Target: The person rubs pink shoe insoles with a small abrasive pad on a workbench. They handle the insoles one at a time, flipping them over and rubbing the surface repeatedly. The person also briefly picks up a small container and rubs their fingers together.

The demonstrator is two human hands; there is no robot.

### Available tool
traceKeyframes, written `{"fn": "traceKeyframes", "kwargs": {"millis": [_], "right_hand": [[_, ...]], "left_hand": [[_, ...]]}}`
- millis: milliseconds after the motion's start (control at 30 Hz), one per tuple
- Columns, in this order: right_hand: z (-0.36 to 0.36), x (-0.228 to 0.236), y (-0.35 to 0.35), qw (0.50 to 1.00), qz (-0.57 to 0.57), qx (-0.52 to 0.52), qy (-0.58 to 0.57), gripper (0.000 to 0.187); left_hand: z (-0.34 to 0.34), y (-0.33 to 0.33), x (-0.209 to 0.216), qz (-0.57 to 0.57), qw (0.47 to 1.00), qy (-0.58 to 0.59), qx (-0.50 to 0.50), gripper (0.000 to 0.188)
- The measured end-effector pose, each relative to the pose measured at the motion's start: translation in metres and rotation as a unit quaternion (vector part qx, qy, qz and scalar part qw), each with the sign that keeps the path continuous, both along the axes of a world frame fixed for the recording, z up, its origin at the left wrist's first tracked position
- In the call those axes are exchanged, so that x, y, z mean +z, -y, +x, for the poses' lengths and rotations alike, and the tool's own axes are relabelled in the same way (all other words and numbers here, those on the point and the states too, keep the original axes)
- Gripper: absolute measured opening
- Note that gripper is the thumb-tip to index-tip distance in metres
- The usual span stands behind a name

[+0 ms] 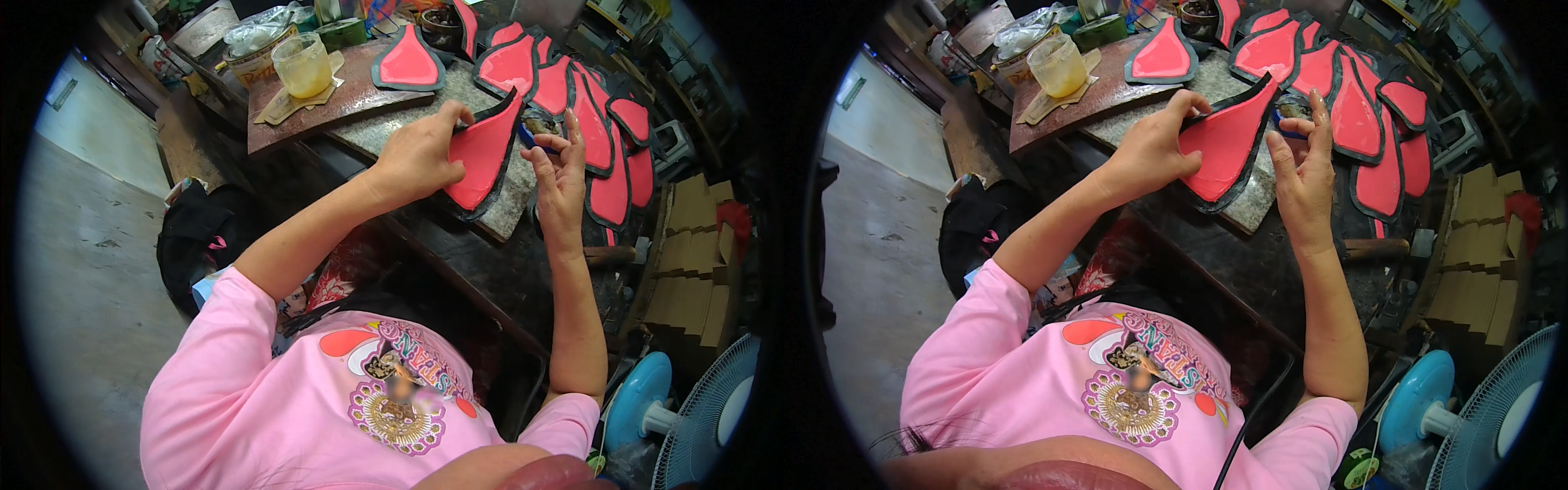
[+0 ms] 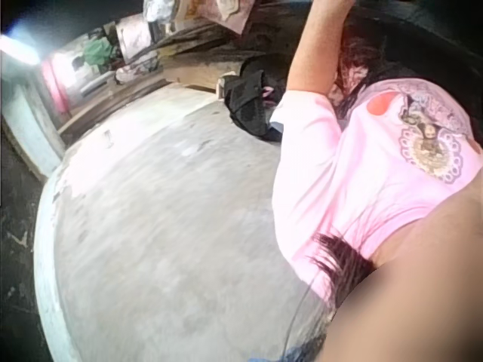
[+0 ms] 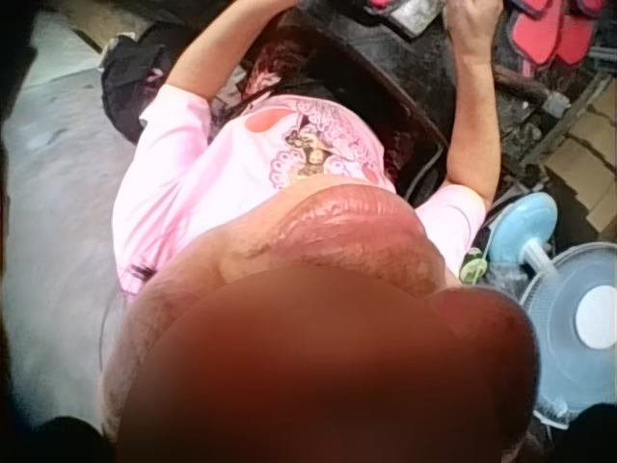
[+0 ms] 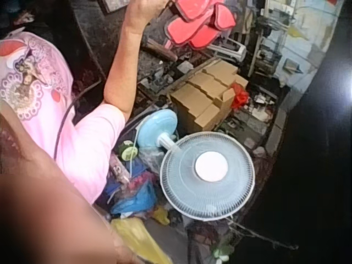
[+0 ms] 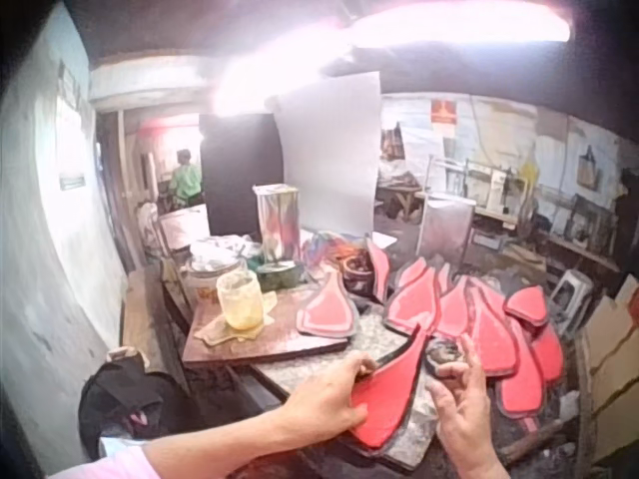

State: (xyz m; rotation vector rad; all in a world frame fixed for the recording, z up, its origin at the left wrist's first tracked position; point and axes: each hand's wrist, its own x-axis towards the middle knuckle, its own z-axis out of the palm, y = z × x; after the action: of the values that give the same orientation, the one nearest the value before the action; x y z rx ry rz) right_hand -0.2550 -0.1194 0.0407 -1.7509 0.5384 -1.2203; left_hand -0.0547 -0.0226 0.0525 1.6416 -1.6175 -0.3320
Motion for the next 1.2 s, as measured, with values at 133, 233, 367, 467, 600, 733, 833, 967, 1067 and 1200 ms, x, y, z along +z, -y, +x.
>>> {"fn": "traceKeyframes", "kwargs": {"millis": [133,233,367,467,600,733,833,967,1067,1200], "right_hand": [[0.000,-0.002,-0.004,0.997,-0.017,-0.023,-0.065,0.071],[0.001,-0.003,-0.008,0.994,-0.030,-0.021,-0.104,0.070],[0.007,-0.009,-0.010,0.988,-0.126,0.033,-0.078,0.077],[0.008,-0.016,-0.010,0.984,-0.136,0.041,-0.110,0.081],[0.008,-0.020,-0.002,0.950,-0.290,-0.030,-0.113,0.078],[0.007,-0.018,-0.002,0.915,-0.369,-0.066,-0.149,0.076],[0.006,-0.016,-0.005,0.889,-0.412,-0.076,-0.186,0.075],[0.006,-0.016,-0.006,0.875,-0.429,-0.077,-0.212,0.074],[0.007,-0.018,-0.004,0.867,-0.437,-0.085,-0.225,0.073],[0.006,-0.023,-0.001,0.881,-0.403,-0.110,-0.222,0.072]], "left_hand": [[0.010,0.006,0.010,-0.006,0.970,-0.236,-0.058,0.071],[0.022,0.007,0.021,0.009,0.921,-0.387,-0.036,0.075],[0.039,0.015,0.038,-0.008,0.872,-0.486,-0.053,0.071],[0.054,0.032,0.045,-0.101,0.876,-0.467,-0.070,0.069],[0.089,0.085,0.055,-0.236,0.891,-0.378,-0.084,0.067],[0.138,0.167,0.059,-0.229,0.937,-0.254,0.078,0.087],[0.164,0.216,0.037,-0.122,0.961,-0.017,0.249,0.097],[0.180,0.240,0.007,-0.044,0.951,0.141,0.272,0.105],[0.172,0.230,0.001,-0.061,0.948,0.140,0.278,0.094],[0.140,0.182,0.008,-0.172,0.956,0.147,0.188,0.091]]}}
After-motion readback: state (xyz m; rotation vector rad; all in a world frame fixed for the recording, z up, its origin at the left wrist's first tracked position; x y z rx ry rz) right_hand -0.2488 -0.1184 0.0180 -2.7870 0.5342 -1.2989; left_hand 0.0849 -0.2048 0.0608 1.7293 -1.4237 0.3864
